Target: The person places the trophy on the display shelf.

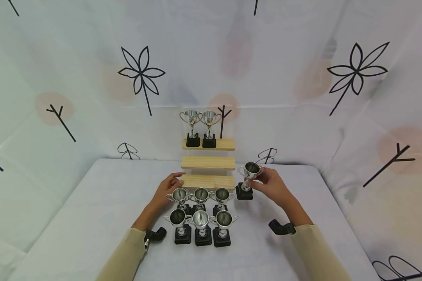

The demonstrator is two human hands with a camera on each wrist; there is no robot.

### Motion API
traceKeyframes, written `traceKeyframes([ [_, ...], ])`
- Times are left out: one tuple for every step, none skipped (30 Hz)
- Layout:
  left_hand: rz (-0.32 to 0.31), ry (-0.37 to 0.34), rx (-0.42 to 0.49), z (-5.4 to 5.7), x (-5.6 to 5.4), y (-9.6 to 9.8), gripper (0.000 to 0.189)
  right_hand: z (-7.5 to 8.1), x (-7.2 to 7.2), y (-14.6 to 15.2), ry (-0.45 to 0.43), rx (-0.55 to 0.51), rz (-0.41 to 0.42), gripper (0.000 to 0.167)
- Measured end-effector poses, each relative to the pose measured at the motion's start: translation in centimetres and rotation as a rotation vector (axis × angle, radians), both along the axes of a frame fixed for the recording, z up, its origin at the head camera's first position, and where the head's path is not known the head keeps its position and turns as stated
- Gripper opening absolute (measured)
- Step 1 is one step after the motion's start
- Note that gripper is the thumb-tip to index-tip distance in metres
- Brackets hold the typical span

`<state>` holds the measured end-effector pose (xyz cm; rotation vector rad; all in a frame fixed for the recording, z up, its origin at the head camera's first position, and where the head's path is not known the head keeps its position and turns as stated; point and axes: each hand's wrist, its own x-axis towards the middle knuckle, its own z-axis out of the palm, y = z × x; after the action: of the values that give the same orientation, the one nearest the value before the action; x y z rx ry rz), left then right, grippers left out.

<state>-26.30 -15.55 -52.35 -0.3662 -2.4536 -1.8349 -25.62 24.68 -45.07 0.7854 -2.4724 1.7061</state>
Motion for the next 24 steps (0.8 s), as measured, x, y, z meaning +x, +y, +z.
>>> traceKeyframes([
  [-0.003, 0.002, -0.002, -0.4, -0.2, -0.1, 0.041, 0.4, -0.3, 0.0, 0.001, 0.003, -0.011, 0.021],
  [-0.006, 0.002, -0.006, -0.8, -0.5, -0.2, 0.042, 0.8, -0.5, 0.1, -0.001, 0.0, -0.016, 0.02],
  [-0.01, 0.004, -0.01, -1.2, -0.8, -0.4, 0.042, 1.2, -0.8, 0.1, -0.004, 0.0, -0.021, 0.02],
  [-0.016, 0.007, -0.013, -1.6, -1.0, -0.5, 0.043, 1.6, -1.1, 0.1, -0.008, -0.006, -0.022, 0.021],
  [-0.023, 0.009, -0.015, -1.9, -1.2, -0.6, 0.043, 1.9, -1.4, 0.1, -0.011, -0.008, -0.024, 0.022],
  [-0.024, 0.007, -0.014, -2.0, -1.3, -0.7, 0.043, 2.3, -1.8, 0.1, -0.015, -0.013, -0.021, 0.023],
  [-0.026, 0.005, -0.017, -1.9, -1.3, -0.7, 0.043, 2.6, -2.1, 0.1, -0.014, -0.017, -0.023, 0.023],
  [-0.027, 0.002, -0.02, -1.9, -1.3, -0.7, 0.043, 2.9, -2.5, 0.0, -0.016, -0.031, -0.017, 0.023],
  [-0.027, 0.001, -0.022, -1.9, -1.3, -0.7, 0.043, 3.2, -2.8, 0.0, -0.014, -0.041, -0.014, 0.024],
  [-0.027, 0.001, -0.024, -1.9, -1.3, -0.7, 0.043, 3.5, -3.1, -0.1, -0.013, -0.049, -0.012, 0.024],
  [-0.027, 0.001, -0.029, -2.0, -1.3, -0.7, 0.043, 3.8, -3.4, -0.2, -0.01, -0.055, -0.013, 0.025],
  [-0.026, 0.004, -0.033, -2.0, -1.4, -0.7, 0.043, 4.1, -3.7, -0.3, -0.006, -0.06, -0.013, 0.025],
  [-0.027, 0.005, -0.036, -2.0, -1.4, -0.7, 0.043, 4.3, -4.0, -0.4, -0.002, -0.063, -0.016, 0.025],
  [-0.027, 0.006, -0.037, -2.1, -1.4, -0.7, 0.043, 4.6, -4.2, -0.4, 0.001, -0.065, -0.018, 0.024],
  [-0.028, 0.008, -0.038, -2.1, -1.5, -0.7, 0.043, 4.8, -4.5, -0.5, 0.005, -0.063, -0.024, 0.024],
  [-0.029, 0.009, -0.04, -2.1, -1.5, -0.7, 0.043, 5.0, -4.7, -0.6, 0.007, -0.062, -0.029, 0.023],
  [-0.03, 0.01, -0.038, -2.2, -1.5, -0.7, 0.043, 5.3, -4.9, -0.8, 0.009, -0.064, -0.033, 0.023],
  [-0.032, 0.012, -0.035, -2.2, -1.5, -0.7, 0.043, 5.5, -5.1, -0.9, 0.01, -0.062, -0.039, 0.023],
  [-0.032, 0.011, -0.035, -2.2, -1.5, -0.8, 0.043, 5.7, -5.3, -1.0, 0.01, -0.061, -0.047, 0.023],
  [-0.033, 0.01, -0.032, -2.1, -1.5, -0.8, 0.043, 5.8, -5.5, -1.2, 0.011, -0.056, -0.055, 0.023],
  [-0.033, 0.01, -0.031, -2.1, -1.5, -0.8, 0.042, 6.0, -5.7, -1.3, 0.01, -0.054, -0.062, 0.024],
  [-0.034, 0.01, -0.029, -2.1, -1.5, -0.8, 0.042, 6.2, -5.9, -1.5, 0.009, -0.047, -0.072, 0.024],
  [-0.034, 0.009, -0.026, -2.0, -1.4, -0.8, 0.042, 6.4, -6.1, -1.7, 0.008, -0.04, -0.081, 0.024],
  [-0.035, 0.007, -0.023, -2.0, -1.4, -0.8, 0.042, 6.5, -6.3, -1.8, 0.007, -0.031, -0.091, 0.025],
])
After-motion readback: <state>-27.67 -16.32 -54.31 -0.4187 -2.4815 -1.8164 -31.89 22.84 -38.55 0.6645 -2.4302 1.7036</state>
